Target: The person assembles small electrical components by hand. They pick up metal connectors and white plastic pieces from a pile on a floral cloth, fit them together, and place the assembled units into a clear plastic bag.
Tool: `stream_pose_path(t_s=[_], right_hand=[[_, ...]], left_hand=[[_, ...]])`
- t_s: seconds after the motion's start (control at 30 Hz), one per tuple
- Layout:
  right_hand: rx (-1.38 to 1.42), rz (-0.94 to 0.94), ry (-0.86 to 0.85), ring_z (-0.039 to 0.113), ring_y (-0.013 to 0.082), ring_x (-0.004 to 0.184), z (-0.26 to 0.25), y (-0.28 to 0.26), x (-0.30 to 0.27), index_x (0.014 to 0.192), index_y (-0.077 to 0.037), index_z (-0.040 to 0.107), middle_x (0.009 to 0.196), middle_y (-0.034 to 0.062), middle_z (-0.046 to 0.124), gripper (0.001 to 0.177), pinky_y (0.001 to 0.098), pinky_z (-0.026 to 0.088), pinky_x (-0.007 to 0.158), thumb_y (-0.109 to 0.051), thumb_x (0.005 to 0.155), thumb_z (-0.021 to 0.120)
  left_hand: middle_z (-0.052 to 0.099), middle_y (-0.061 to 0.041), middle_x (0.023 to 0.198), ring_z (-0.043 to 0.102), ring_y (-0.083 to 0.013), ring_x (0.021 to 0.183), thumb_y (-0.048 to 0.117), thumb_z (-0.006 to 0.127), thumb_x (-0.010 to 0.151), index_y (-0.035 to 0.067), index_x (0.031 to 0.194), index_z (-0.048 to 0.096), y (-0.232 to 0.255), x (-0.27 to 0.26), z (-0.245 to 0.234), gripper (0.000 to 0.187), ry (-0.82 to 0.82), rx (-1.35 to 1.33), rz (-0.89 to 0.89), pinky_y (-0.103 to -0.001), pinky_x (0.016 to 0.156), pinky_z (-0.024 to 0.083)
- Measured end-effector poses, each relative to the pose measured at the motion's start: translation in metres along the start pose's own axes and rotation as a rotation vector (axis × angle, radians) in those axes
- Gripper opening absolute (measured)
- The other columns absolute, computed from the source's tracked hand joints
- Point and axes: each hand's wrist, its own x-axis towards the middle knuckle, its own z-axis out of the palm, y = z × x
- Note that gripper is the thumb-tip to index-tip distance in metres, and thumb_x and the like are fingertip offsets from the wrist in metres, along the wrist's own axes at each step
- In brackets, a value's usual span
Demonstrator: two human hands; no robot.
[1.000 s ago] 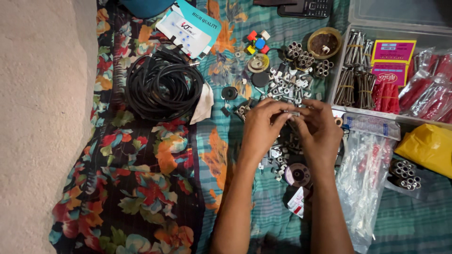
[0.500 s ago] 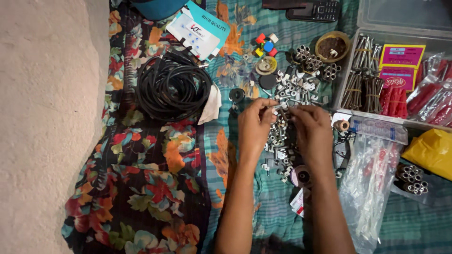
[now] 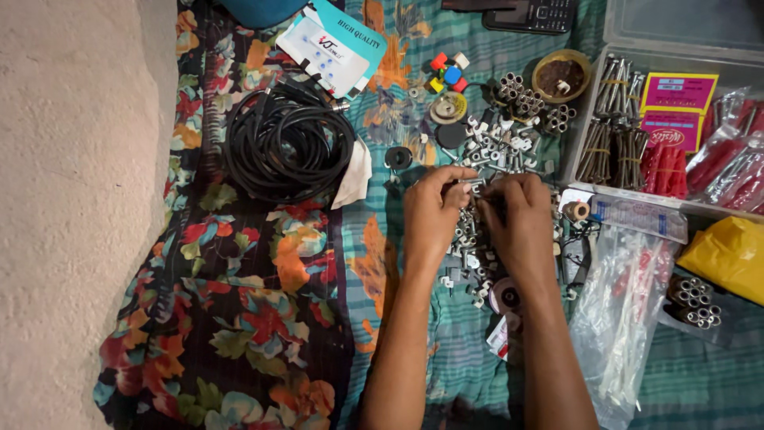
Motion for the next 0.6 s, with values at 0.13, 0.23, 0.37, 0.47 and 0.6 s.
stream_pose_path(t_s=[0.13, 0.23, 0.37, 0.47, 0.6], right_hand=[[0.000, 0.024, -0.029, 0.065, 0.0330, 0.098, -0.0029, 0.0034, 0.0008, 0.102, -0.002, 0.069, 0.106, 0.0137, 0.065, 0.022, 0.0427, 0.053, 0.083, -0.003, 0.083, 0.080], [-0.093, -0.058, 0.000, 0.064, 0.0351, 0.098, -0.0012, 0.0004, 0.0002, 0.109, -0.002, 0.073, 0.106, 0.0157, 0.065, 0.024, 0.0432, 0.054, 0.083, 0.000, 0.085, 0.077], [-0.074, -0.009, 0.004, 0.064, 0.0346, 0.098, -0.0008, -0.0027, -0.0012, 0.107, -0.002, 0.073, 0.106, 0.0150, 0.065, 0.021, 0.0439, 0.053, 0.083, -0.002, 0.087, 0.077], [-0.086, -0.017, 0.002, 0.064, 0.0347, 0.098, 0.0004, -0.0020, 0.0011, 0.105, -0.002, 0.073, 0.107, 0.0150, 0.065, 0.020, 0.0445, 0.052, 0.084, -0.003, 0.086, 0.078], [-0.083, -0.025, -0.029, 0.062, 0.0353, 0.097, -0.0001, -0.0008, 0.0002, 0.102, -0.002, 0.072, 0.104, 0.0148, 0.064, 0.024, 0.0449, 0.052, 0.083, -0.005, 0.080, 0.080]], left_hand=[[0.078, -0.010, 0.094, 0.075, -0.0121, 0.077, -0.007, 0.061, 0.093, 0.000, 0.110, 0.074, 0.0039, -0.0002, 0.0010, 0.023, 0.009, 0.014, -0.005, -0.026, 0.070, 0.058], [0.078, -0.010, 0.094, 0.074, -0.0118, 0.077, -0.006, 0.062, 0.093, -0.001, 0.109, 0.071, 0.0037, 0.0011, 0.0029, 0.019, 0.008, -0.032, -0.015, -0.025, 0.070, 0.059], [0.077, -0.011, 0.092, 0.075, -0.0110, 0.077, -0.005, 0.065, 0.094, -0.002, 0.109, 0.068, 0.0011, 0.0017, 0.0038, 0.015, 0.020, -0.068, -0.027, -0.024, 0.069, 0.059], [0.075, -0.009, 0.093, 0.074, -0.0098, 0.078, -0.007, 0.060, 0.095, -0.001, 0.110, 0.065, -0.0012, 0.0006, 0.0040, 0.017, 0.046, -0.074, -0.015, -0.024, 0.070, 0.059], [0.074, -0.008, 0.090, 0.072, -0.0095, 0.075, -0.008, 0.061, 0.095, -0.002, 0.108, 0.066, -0.0032, 0.0009, 0.0054, 0.015, 0.055, -0.055, -0.015, -0.024, 0.068, 0.058]])
